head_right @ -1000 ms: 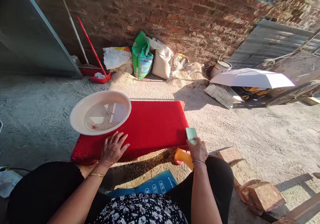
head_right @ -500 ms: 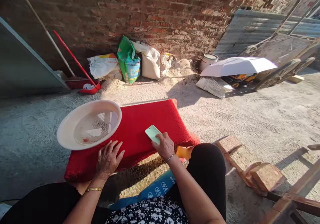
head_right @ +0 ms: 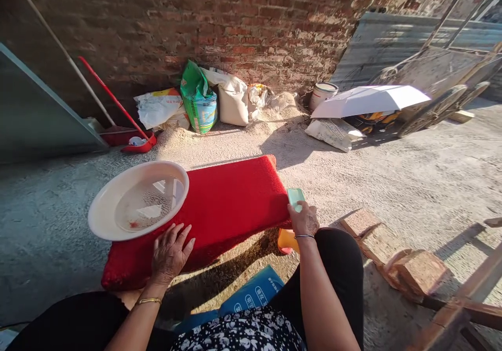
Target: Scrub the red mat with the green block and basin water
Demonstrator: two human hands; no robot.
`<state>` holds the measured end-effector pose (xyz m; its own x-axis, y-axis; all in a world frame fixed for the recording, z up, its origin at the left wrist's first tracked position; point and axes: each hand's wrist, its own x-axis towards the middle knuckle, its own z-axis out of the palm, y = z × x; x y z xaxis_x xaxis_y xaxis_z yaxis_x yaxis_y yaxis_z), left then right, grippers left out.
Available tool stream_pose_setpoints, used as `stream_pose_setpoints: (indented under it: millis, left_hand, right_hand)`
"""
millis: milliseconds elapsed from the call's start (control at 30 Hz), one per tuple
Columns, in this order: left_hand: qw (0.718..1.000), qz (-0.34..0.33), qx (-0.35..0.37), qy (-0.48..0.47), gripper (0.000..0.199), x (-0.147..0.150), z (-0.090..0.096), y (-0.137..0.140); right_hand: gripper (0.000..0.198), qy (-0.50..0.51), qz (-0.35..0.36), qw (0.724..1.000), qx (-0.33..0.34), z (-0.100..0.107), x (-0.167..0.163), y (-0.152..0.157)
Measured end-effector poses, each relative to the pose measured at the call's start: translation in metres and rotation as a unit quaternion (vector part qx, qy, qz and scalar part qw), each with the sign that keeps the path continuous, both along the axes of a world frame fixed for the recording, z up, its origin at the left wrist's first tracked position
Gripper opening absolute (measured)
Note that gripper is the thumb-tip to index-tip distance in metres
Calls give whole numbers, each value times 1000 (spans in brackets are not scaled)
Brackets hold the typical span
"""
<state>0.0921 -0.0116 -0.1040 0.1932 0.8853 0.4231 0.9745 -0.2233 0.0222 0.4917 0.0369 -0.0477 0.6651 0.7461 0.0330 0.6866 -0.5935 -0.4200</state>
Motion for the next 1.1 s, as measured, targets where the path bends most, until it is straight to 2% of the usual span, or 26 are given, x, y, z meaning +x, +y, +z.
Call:
stream_pose_setpoints:
  millis: [33, 100, 167, 267, 333, 400, 467, 533, 633, 733, 800, 867, 933, 1033, 1100]
  left_hand:
    - [1000, 0, 3, 1, 39, 0, 0, 0]
    - [1000, -2, 9, 3, 39, 0, -1, 1]
    - [1000, -3, 11, 3, 39, -1, -2, 1]
    - [1000, -6, 6, -2, 39, 0, -2, 1]
    - [1000, -7, -1, -9, 39, 0, -1, 0]
    - [1000, -6, -9, -18, 40, 2, 1, 0]
    - [999, -3, -18, -26, 40, 3, 3, 0]
    - [999, -1, -26, -29, 40, 5, 3, 0]
    - [999, 2, -29, -25, 40, 5, 4, 0]
    - [999, 7, -32, -21, 40, 5, 5, -2]
    - [999, 10, -39, -22, 40, 5, 6, -2]
    - [999, 11, -44, -24, 40, 5, 6, -3]
    - [999, 12, -45, -26, 41, 5, 6, -3]
    - [999, 12, -43, -26, 41, 5, 4, -2]
    - [999, 10, -41, -25, 41, 5, 3, -1]
  right_hand:
    - [40, -6, 27, 999, 22, -1, -8, 0]
    - [36, -18, 126, 990, 65, -4, -32, -1]
    - [33, -20, 239, 967, 89, -9, -62, -3]
    - [31, -12, 353, 932, 83, -15, -100, -6]
    - [33, -14, 385, 921, 63, -16, -112, -7]
    - [34, -21, 383, 922, 42, -14, -110, -3]
    - [35, -26, 346, 938, 24, -11, -96, 3]
    - [37, -21, 277, 961, 2, -8, -74, 9]
    - [43, 6, 137, 990, -40, -3, -37, 14]
    - [47, 5, 17, 999, -48, 0, -12, 17]
    - [47, -4, -3, 999, -32, 0, -11, 17]
    - [45, -3, 44, 999, -10, -2, -26, 17]
    - [41, 1, 140, 990, 18, -6, -51, 14]
    - [38, -2, 282, 958, 50, -15, -94, 9]
    - [37, -12, 340, 939, 55, -20, -115, 7]
